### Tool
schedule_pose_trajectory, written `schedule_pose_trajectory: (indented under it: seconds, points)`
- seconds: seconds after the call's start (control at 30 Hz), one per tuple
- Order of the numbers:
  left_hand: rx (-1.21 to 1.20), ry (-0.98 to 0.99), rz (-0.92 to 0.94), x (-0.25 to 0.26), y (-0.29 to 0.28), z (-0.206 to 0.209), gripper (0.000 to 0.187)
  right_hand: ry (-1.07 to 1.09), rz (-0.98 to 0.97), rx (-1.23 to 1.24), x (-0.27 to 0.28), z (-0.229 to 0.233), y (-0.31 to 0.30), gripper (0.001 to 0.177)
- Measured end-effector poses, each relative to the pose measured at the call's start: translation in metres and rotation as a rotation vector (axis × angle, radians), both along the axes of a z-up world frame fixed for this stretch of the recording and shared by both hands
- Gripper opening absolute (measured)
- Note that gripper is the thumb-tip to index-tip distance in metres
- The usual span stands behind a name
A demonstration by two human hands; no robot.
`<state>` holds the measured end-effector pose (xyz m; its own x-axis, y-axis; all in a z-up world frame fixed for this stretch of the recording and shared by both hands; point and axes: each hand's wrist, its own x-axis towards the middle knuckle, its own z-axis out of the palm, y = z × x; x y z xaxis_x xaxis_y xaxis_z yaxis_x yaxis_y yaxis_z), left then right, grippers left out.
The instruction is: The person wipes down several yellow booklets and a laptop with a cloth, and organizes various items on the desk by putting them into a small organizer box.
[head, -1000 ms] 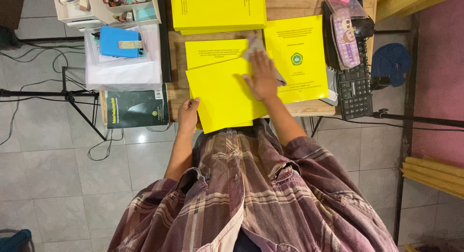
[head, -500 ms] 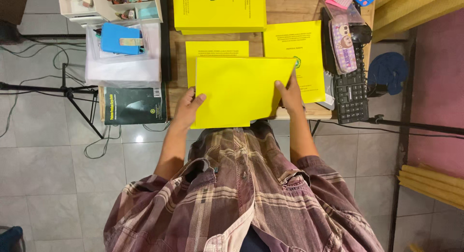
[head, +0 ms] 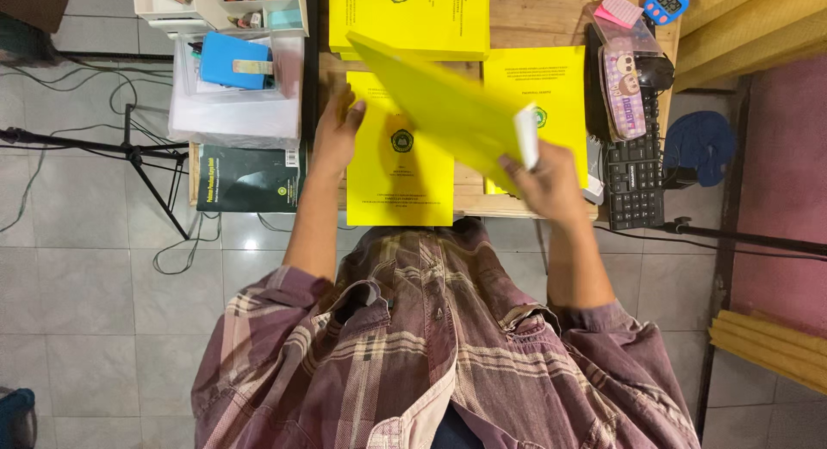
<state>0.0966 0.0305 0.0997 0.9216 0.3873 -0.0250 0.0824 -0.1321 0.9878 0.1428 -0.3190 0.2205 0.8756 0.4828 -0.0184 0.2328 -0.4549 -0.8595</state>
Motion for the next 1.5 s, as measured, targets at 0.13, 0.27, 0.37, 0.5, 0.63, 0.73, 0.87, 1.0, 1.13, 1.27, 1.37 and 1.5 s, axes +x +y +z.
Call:
schedule_pose_trajectory:
  seconds: [0.13,0.27,0.37,0.5,0.63,0.73,0.87,1.0,1.13,1.27,1.37,1.5]
  points:
    - [-0.962,0.209,-0.083,-0.026,0.011,-0.003,0.078,-0.623,0.338,-0.141,-0.034,0.019,0.058,0.052]
    - [-0.970,0.302,-0.070,-0.055,0.032,-0.047,0.082,-0.696,0.524,-0.299,-0.055,-0.018,0.094,0.055]
    - [-0.642,0.333,0.074,-0.062,0.036,-0.099,0.064,-0.690,0.601,-0.311,-0.072,-0.060,0.110,0.057]
    - [-0.395,0.301,0.079,-0.067,0.034,-0.106,0.046,-0.586,0.644,-0.325,-0.082,-0.099,0.122,0.061]
    - [0.105,0.452,0.140,-0.063,0.013,-0.070,0.038,-0.471,0.684,-0.353,-0.087,-0.115,0.127,0.070]
    - [0.399,0.360,0.164,-0.063,0.001,-0.071,0.036,-0.341,0.603,-0.308,-0.084,-0.133,0.123,0.061]
    - [0.413,0.386,0.125,-0.059,-0.001,-0.098,0.044,-0.269,0.167,-0.222,-0.073,-0.172,0.099,0.068]
    - [-0.181,0.295,0.045,-0.063,0.003,-0.113,0.064,-0.089,-0.209,0.091,-0.039,-0.224,0.070,0.076]
    - [-0.497,0.278,-0.021,-0.060,0.003,-0.118,0.074,0.341,-0.220,0.378,-0.032,-0.252,0.069,0.077]
    - [-0.544,0.213,-0.081,-0.059,0.002,-0.118,0.073,0.435,-0.203,0.420,-0.033,-0.253,0.076,0.081]
    - [-0.558,0.177,-0.098,-0.060,0.003,-0.119,0.074,0.388,-0.157,0.426,-0.033,-0.253,0.076,0.084]
    - [-0.551,0.134,-0.101,-0.061,0.002,-0.122,0.074,0.267,-0.118,0.251,-0.032,-0.254,0.074,0.085]
